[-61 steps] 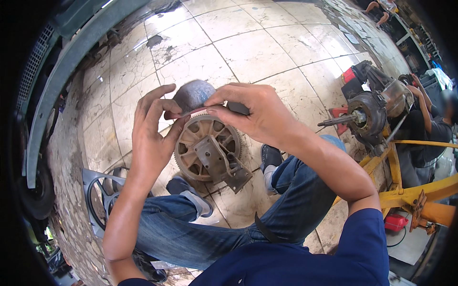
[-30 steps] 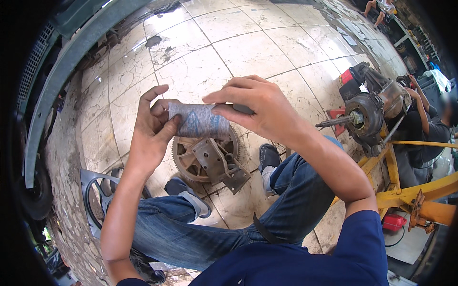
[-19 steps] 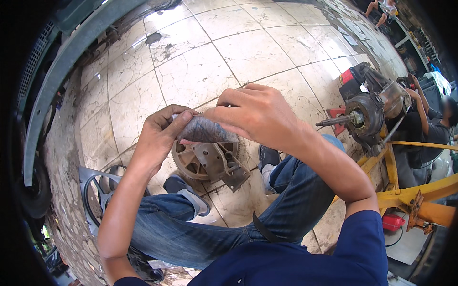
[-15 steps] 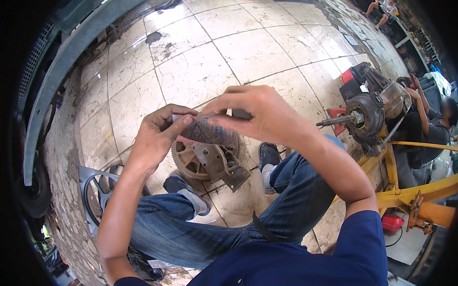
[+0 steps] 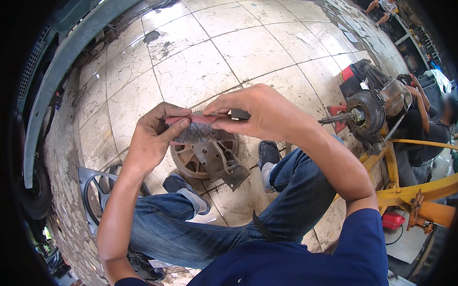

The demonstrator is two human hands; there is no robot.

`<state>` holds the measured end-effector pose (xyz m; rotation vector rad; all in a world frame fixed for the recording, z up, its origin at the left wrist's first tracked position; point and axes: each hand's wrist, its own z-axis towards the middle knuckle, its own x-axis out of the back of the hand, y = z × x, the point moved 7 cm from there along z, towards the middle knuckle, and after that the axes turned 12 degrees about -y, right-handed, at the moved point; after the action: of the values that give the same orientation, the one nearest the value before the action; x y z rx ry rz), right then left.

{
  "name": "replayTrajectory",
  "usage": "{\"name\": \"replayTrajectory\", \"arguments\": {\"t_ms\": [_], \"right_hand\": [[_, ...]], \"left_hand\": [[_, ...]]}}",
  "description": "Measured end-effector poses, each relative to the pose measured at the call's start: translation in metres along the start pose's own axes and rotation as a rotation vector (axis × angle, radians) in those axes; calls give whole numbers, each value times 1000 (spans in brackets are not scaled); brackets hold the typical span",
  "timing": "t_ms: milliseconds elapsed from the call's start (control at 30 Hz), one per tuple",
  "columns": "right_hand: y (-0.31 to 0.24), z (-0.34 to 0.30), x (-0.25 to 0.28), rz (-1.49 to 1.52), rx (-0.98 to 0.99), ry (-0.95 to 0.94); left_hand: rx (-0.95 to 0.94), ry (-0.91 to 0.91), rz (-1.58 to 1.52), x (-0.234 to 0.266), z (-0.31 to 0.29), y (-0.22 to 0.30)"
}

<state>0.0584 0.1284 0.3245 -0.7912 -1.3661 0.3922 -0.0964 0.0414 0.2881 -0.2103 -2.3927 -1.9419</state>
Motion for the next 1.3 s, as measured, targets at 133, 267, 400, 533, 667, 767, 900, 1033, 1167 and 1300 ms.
{"name": "replayTrajectory", "arguments": {"t_ms": [133, 267, 400, 533, 667, 767, 900, 1033, 1167, 1300], "right_hand": [[-3, -1, 1, -90, 26, 34], [-13, -3, 1, -262, 124, 73], [-10, -4, 0, -283, 154, 74], [-6, 0, 0, -69, 126, 82], [-13, 0, 0, -136, 234, 113], [-17, -6, 0, -319, 313, 158], [-27, -9, 0, -461, 402, 234], [-30, -11, -3, -554, 434, 222], [-19, -6, -1, -301, 377, 154], [-3, 0, -4, 93, 111, 59]], "left_hand": [[-21, -39, -39, 0, -1, -2], [-37, -102, -122, 0, 1, -4], [-103, -100, -83, 1, 1, -6], [-97, -70, -37, 6, -1, -9], [-125, -117, -85, 7, -2, -11], [-99, -124, -153, 5, -2, -9], [11, -99, -243, 5, -4, -9], [24, -56, -164, 5, -4, -13], [-24, -30, -101, 9, -4, -14], [-88, -14, -80, 12, -9, -8]]}}
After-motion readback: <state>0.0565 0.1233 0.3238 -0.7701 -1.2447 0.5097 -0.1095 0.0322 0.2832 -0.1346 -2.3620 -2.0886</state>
